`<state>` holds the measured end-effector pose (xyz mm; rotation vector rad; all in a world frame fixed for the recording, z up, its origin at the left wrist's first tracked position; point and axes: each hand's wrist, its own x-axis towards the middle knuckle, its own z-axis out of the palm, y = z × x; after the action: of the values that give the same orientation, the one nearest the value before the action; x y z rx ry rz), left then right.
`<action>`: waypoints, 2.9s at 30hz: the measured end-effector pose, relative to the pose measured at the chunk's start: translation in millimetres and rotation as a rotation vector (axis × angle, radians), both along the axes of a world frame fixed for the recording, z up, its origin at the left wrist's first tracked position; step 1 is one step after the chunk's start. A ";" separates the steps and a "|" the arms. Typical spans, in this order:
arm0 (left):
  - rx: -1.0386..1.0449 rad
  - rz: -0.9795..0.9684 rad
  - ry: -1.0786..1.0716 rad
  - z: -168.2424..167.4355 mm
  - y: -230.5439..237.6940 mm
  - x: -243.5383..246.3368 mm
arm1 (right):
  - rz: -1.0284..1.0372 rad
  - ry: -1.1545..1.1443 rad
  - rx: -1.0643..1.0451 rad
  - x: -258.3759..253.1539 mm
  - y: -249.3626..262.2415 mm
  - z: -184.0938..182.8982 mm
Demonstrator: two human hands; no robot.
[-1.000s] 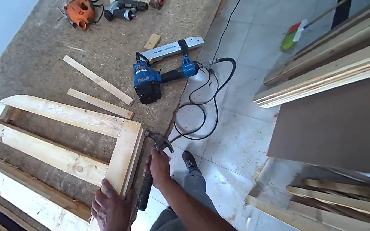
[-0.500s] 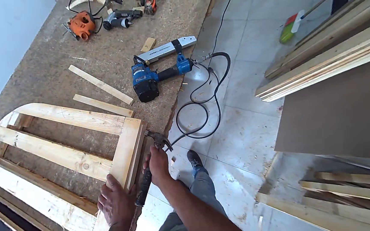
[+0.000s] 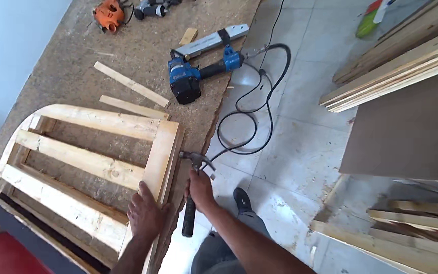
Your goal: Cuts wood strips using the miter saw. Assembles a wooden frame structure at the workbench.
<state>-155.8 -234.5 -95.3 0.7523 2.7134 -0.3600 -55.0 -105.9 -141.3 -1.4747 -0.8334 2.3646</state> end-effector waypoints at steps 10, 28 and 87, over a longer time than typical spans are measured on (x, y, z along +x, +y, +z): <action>0.126 -0.106 -0.045 -22.9 -33.6 -25.2 | 0.135 -0.028 -0.015 70.6 -154.9 -14.3; 0.149 -0.171 0.026 -23.5 -27.8 -15.6 | -0.211 0.104 -0.303 68.7 -364.4 -8.9; 0.264 -0.252 0.002 -32.5 -33.5 -23.9 | -0.274 0.089 -0.063 54.6 -463.1 -32.7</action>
<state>-179.7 -268.0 -127.7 1.1710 2.7035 -0.0545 -0.5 -569.0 -173.9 -1.3945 -0.5031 2.2490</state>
